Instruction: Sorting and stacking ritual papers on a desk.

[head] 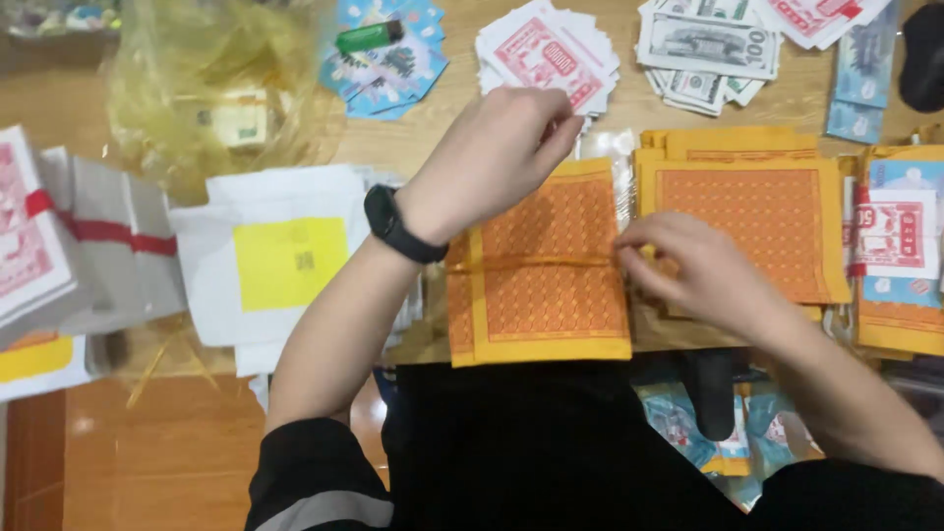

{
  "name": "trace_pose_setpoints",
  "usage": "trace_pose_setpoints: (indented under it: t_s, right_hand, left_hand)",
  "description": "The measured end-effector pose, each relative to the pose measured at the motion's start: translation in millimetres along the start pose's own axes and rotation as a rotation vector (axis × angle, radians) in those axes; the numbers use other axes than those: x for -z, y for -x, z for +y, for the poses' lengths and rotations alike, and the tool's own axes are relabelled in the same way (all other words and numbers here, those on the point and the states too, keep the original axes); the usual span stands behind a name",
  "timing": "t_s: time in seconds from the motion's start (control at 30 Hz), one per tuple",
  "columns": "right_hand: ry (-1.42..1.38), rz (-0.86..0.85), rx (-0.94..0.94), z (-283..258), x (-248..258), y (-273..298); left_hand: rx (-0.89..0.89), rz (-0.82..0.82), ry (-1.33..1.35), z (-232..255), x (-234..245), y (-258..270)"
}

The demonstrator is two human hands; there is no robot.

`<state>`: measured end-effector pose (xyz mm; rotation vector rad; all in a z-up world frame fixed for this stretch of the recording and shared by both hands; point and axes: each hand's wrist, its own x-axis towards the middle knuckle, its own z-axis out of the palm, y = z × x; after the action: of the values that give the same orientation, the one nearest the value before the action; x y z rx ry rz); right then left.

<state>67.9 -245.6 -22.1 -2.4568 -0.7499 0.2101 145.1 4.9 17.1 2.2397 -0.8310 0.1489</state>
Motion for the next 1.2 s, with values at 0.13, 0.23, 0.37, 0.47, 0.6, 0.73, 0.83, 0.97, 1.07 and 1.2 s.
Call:
trace_pose_setpoints:
  t_s: [0.13, 0.23, 0.37, 0.47, 0.6, 0.73, 0.83, 0.97, 1.07, 1.2]
  right_hand:
    - [0.455, 0.176, 0.402, -3.2, -76.5, 30.3]
    - [0.411, 0.129, 0.354, 12.8, -98.8, 41.4]
    - [0.328, 0.075, 0.364, 24.2, -98.5, 44.7]
    - [0.326, 0.101, 0.392, 21.3, -97.3, 45.3]
    - [0.252, 0.081, 0.397, 16.1, -90.2, 44.5]
    - [0.186, 0.023, 0.367, 0.9, -73.9, 45.1]
    - [0.284, 0.12, 0.354, -12.8, -74.6, 42.8]
    - [0.338, 0.22, 0.356, -6.9, -85.5, 39.1]
    - [0.244, 0.27, 0.337, -8.7, -87.3, 41.2]
    - [0.152, 0.311, 0.341, -31.1, -79.0, 47.4]
  left_hand:
    - [0.249, 0.072, 0.479, 23.1, 6.7, 82.2]
    - [0.503, 0.142, 0.726, 25.8, -33.1, 147.7]
    - [0.591, 0.189, 0.908, 61.0, -37.2, 189.2]
    - [0.764, 0.192, 1.18, 88.5, -23.2, 186.3]
    - [0.949, 0.131, 1.378, 74.7, -26.6, 183.0]
    - [0.908, 0.055, 1.587, 42.5, -50.3, 188.6]
    - [0.783, 0.088, 1.713, 44.4, -44.4, 175.2]
    - [0.757, 0.102, 1.757, 34.5, -59.4, 175.8]
    - [0.763, 0.162, 1.702, 27.3, -73.1, 182.6]
    - [0.897, 0.192, 1.685, 40.9, -72.8, 183.3]
